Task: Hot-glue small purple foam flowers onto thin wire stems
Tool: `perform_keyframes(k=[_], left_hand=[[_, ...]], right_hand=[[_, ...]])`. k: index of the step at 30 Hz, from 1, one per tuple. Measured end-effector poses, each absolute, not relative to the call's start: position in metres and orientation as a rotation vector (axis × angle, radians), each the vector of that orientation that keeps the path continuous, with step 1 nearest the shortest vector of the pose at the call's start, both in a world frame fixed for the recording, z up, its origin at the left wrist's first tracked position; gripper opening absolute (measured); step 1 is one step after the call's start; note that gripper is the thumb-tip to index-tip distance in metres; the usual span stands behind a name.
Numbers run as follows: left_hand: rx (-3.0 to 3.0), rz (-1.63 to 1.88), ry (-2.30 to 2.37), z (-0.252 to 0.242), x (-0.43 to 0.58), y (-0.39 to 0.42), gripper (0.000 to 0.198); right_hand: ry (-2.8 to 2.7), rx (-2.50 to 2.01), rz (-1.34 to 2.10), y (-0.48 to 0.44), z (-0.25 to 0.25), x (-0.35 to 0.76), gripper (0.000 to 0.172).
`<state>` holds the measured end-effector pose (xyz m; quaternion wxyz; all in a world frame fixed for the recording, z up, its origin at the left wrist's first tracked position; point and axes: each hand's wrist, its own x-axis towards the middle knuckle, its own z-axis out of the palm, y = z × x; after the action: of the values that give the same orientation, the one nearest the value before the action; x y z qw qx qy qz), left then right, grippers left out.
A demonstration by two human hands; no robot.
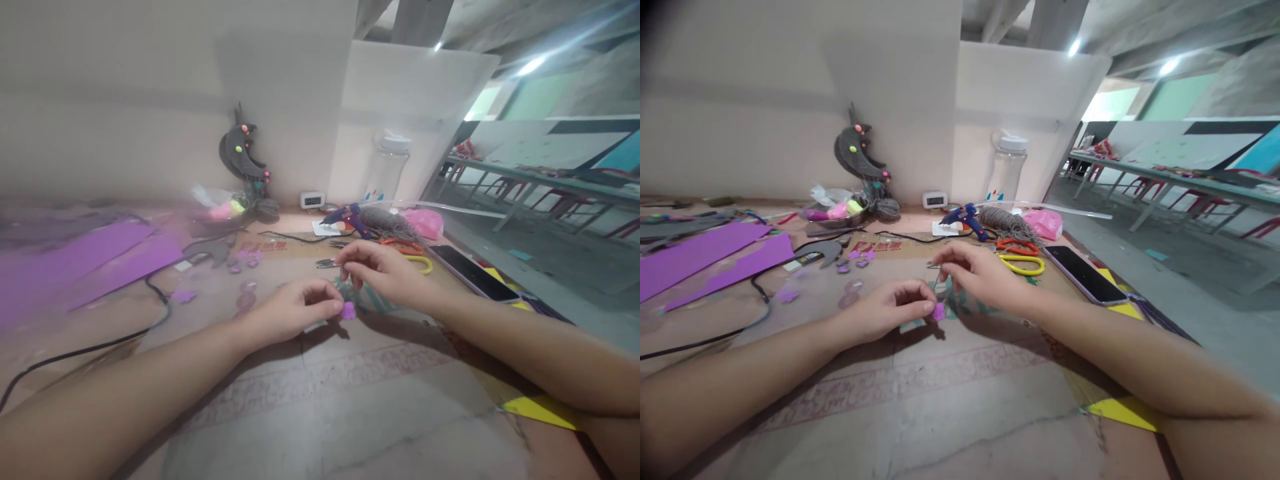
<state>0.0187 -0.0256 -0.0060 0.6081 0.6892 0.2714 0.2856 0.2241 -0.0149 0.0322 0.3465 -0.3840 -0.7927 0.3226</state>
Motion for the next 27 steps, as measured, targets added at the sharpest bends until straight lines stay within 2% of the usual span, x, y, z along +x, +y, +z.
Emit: perform_keyframes(k=[3,9,17,21,25,27], left_hand=[[1.624,0.681,0.704,-0.006,0.018,-0.025,0.022],[1.573,0.781,0.829,-0.002,0.019,-0.023,0.024],[1.557,0.822,0.901,-0.002,0.022,-0.019,0.024],[1.567,0.812,0.929,-0.002,0.021,-0.020,0.024],[1.587,0.761,0.914,-0.003,0.020,-0.021,0.026],[1.605,0.741,0.900,-0.004,0.020,-0.022,0.027]], right_hand=[[-1.895,-0.985,0.759,-0.001,0.041,0.235,0.009],[-1.496,-0.901,0.371,0.025,0.069,0.264,0.008],[-1.357,-0.721,0.157,0.039,0.085,0.291,0.014],[-1.501,-0.887,0.085,0.037,0.093,0.293,0.020],[-1.957,-1.311,0.006,0.034,0.090,0.288,0.008],[-2.083,-1.327,-0.076,0.034,0.078,0.281,0.012]])
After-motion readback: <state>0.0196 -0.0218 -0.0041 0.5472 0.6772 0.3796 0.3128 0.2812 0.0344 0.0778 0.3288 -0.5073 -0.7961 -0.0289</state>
